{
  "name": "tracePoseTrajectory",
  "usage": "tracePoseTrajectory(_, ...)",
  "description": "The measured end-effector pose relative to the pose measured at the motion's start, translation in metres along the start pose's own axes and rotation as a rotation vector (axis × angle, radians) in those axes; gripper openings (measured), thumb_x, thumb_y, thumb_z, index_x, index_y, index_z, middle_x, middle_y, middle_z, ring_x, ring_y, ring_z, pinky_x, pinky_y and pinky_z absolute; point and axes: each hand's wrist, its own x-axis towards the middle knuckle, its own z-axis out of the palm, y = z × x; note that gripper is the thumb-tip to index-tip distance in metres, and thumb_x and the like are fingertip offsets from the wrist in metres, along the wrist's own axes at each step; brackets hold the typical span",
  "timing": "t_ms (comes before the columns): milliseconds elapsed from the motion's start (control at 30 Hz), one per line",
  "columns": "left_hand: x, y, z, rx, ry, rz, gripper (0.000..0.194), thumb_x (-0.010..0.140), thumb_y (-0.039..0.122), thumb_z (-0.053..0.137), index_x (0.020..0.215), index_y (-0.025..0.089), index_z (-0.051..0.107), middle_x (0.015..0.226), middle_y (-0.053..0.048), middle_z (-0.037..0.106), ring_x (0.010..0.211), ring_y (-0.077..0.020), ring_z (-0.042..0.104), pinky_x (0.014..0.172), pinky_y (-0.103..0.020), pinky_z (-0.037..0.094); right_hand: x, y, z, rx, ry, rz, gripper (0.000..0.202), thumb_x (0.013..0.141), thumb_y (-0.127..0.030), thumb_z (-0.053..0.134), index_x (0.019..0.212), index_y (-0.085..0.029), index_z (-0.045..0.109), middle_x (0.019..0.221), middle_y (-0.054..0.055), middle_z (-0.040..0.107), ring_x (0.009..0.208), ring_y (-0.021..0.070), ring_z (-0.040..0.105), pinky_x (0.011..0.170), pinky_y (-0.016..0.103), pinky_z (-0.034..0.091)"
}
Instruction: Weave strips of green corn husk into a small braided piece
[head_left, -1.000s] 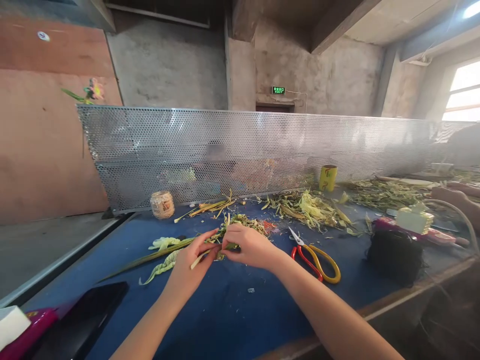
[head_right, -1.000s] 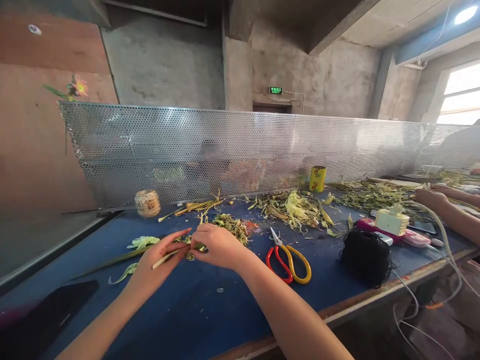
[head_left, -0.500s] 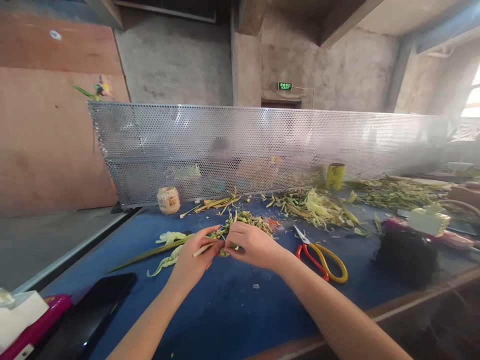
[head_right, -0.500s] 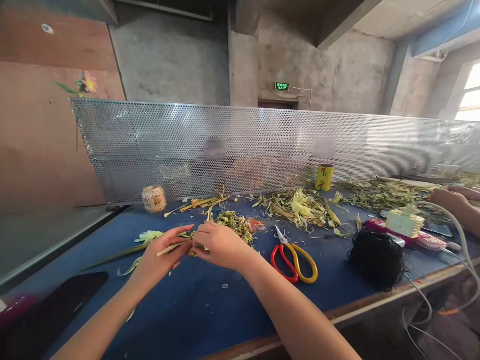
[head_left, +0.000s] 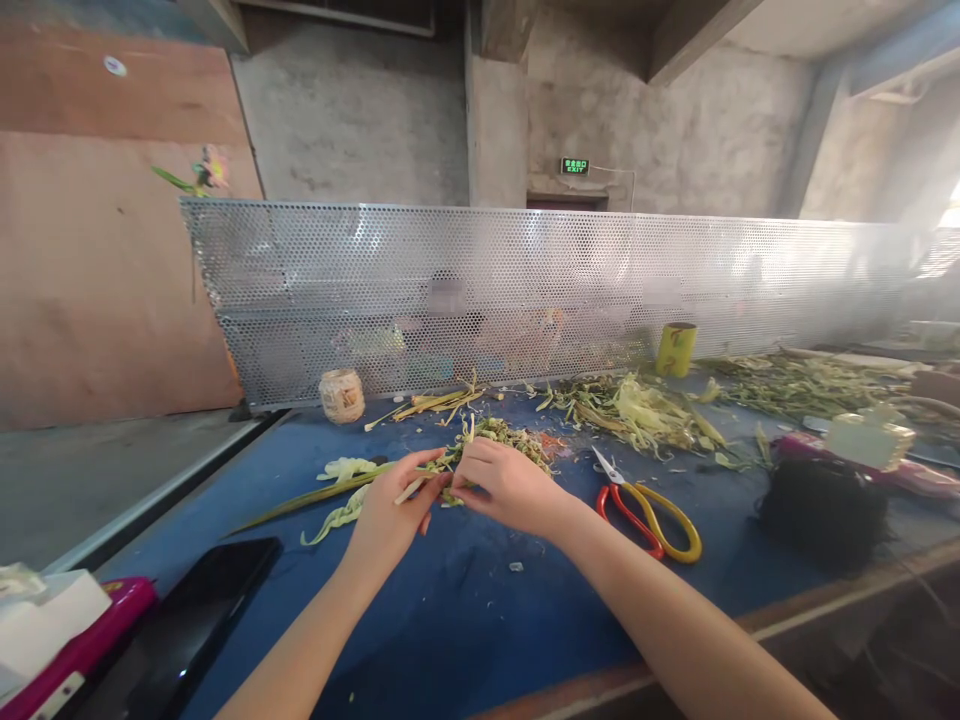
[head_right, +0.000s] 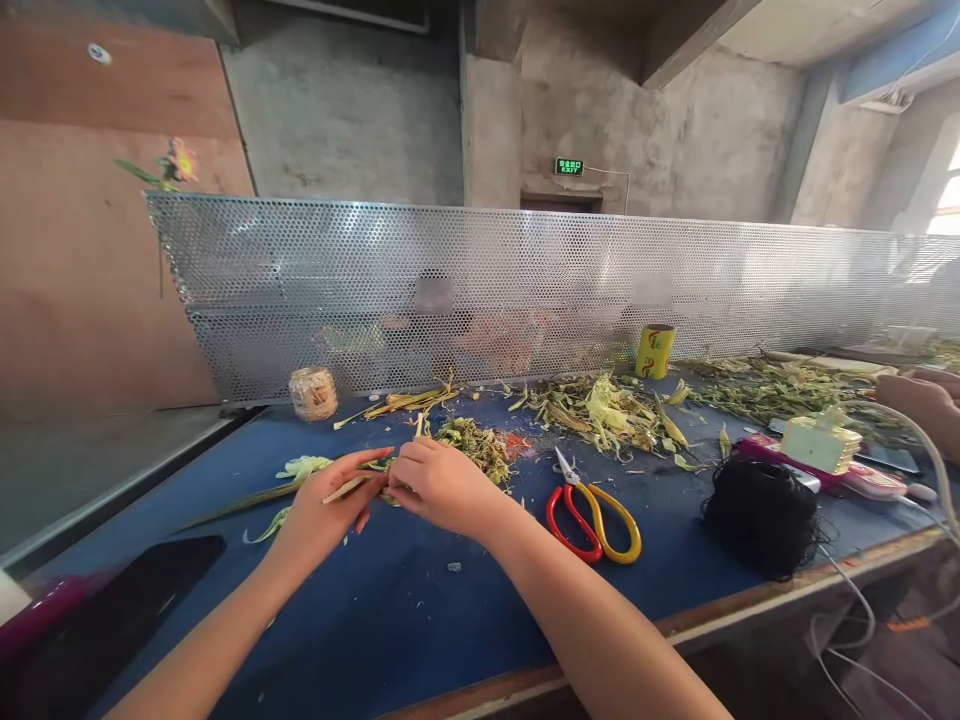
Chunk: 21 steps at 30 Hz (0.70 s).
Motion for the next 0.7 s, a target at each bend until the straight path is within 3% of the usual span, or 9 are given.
tracePoseTrajectory(200, -0.0010, -0.0002, 0.0020, 0.044, 0.004, -0.033, 0.042, 0.072, 0.039, 0.045, 0.105, 0.015, 0.054, 0.060, 0.001, 0.060, 0.033, -0.0109, 0.043, 0.040, -0.025, 0.037, 0.0000, 0.0004, 0.0018, -0.060, -0.036, -0.049, 0.014, 0.084, -0.021, 0.043, 0.075, -0.016, 0.053, 0.076, 0.004, 0.053, 0.074, 0.0135, 0.046, 0.072, 0.025, 0.039)
tracePoseTrajectory(300, -0.0011, -0.0002, 0.0016, 0.128, 0.041, 0.019, 0.040, 0.071, 0.035, 0.047, 0.104, 0.016, 0.056, 0.070, -0.003, 0.065, 0.053, -0.0161, 0.057, 0.052, -0.026, 0.044, -0.0003, 0.0002, 0.0043, -0.062, -0.055, -0.044, 0.013, 0.083, -0.021, 0.044, 0.075, -0.016, 0.053, 0.075, 0.003, 0.052, 0.074, 0.0136, 0.046, 0.073, 0.025, 0.039)
tracePoseTrajectory(367, -0.0008, -0.0007, 0.0015, 0.172, 0.055, 0.047, 0.038, 0.071, 0.032, 0.048, 0.104, 0.016, 0.057, 0.066, -0.002, 0.066, 0.061, -0.0182, 0.060, 0.059, -0.027, 0.045, -0.0003, -0.0006, 0.0054, -0.056, -0.060, -0.010, 0.012, 0.083, -0.022, 0.045, 0.076, -0.016, 0.053, 0.075, 0.003, 0.052, 0.074, 0.0138, 0.046, 0.074, 0.026, 0.039)
tracePoseTrajectory(433, -0.0001, -0.0018, 0.0018, 0.190, 0.047, 0.052, 0.038, 0.072, 0.032, 0.046, 0.105, 0.017, 0.057, 0.061, 0.000, 0.064, 0.058, -0.0178, 0.059, 0.058, -0.028, 0.045, -0.0003, -0.0018, 0.0057, -0.048, -0.066, 0.028, 0.010, 0.082, -0.022, 0.046, 0.078, -0.016, 0.053, 0.078, 0.004, 0.052, 0.077, 0.0141, 0.046, 0.076, 0.027, 0.038)
tracePoseTrajectory(700, 0.0015, -0.0045, 0.0043, 0.077, 0.083, 0.072, 0.038, 0.072, 0.029, 0.047, 0.108, 0.017, 0.055, 0.073, -0.002, 0.067, 0.067, -0.0175, 0.061, 0.064, -0.028, 0.047, 0.0006, -0.0095, 0.0051, -0.058, -0.078, 0.131, 0.007, 0.078, -0.023, 0.051, 0.075, -0.017, 0.052, 0.081, 0.004, 0.051, 0.081, 0.0160, 0.045, 0.075, 0.031, 0.036)
